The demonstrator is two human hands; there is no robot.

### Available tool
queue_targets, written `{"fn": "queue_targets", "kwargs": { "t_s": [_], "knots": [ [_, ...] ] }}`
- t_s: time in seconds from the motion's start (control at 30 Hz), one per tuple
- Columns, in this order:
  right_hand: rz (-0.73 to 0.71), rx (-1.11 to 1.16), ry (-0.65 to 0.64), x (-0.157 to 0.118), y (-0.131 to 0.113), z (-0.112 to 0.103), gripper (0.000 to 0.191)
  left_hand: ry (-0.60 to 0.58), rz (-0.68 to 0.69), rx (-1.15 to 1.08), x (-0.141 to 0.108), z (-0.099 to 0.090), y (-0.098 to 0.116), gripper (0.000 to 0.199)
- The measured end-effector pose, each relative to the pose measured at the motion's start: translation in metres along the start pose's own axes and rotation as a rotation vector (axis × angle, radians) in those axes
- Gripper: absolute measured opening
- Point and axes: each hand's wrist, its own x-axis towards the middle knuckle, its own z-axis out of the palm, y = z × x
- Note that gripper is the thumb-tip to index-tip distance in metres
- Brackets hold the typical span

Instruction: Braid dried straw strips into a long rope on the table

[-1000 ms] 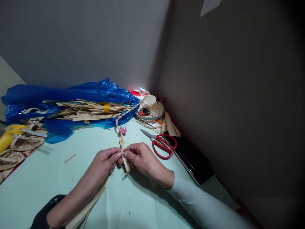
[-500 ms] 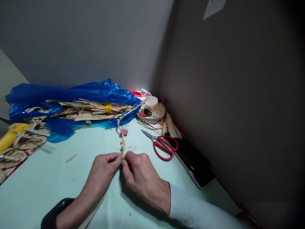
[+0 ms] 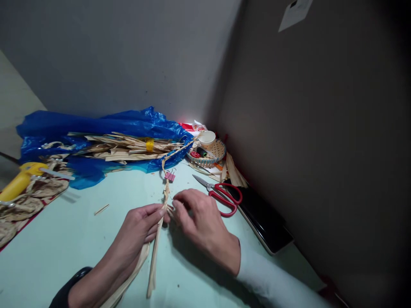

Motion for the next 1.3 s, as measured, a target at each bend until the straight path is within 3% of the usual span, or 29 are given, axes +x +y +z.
{"fn": "queue_targets", "kwargs": {
  "t_s": [0.17,0.43,0.6,0.7,0.8,0.93,1.0,1.17,1.3],
  "knots": [
    [0.091,0.394,-0.235,0.012,0.011,0.007,0.025,-0.079,-0.027,-0.109,0.000,0.000,-0.001,0.027],
    [0.233,0.942,-0.338,0.018,0.020,0.027,0.024,-0.056,0.069,-0.008,-0.004,0.004,-0.004,0.026],
    [0.243,0.808,-0.246,0.015,0.019,0.033,0.023,-0.013,0.123,0.105,-0.002,0.004,-0.006,0.029],
    [0.289,0.652,-0.148,0.013,0.017,0.032,0.023,0.016,0.205,0.380,-0.004,0.002,-0.002,0.015],
    [0.322,0.567,-0.086,0.012,0.015,0.029,0.019,0.073,0.274,0.701,-0.008,0.000,0.008,0.026],
    [0.276,0.515,-0.045,0.010,0.013,0.027,0.018,0.146,0.334,0.880,-0.015,-0.001,0.015,0.032],
    [0.250,0.510,-0.040,0.010,0.014,0.028,0.020,0.204,0.465,0.960,-0.018,0.000,0.009,0.030],
    [0.275,0.671,-0.112,0.012,0.017,0.026,0.018,0.309,1.011,1.268,-0.021,0.005,-0.018,0.031],
    [0.345,0.880,-0.237,0.012,0.018,0.022,0.026,0.324,1.203,1.516,-0.020,0.010,-0.024,0.029]
  ]
}}
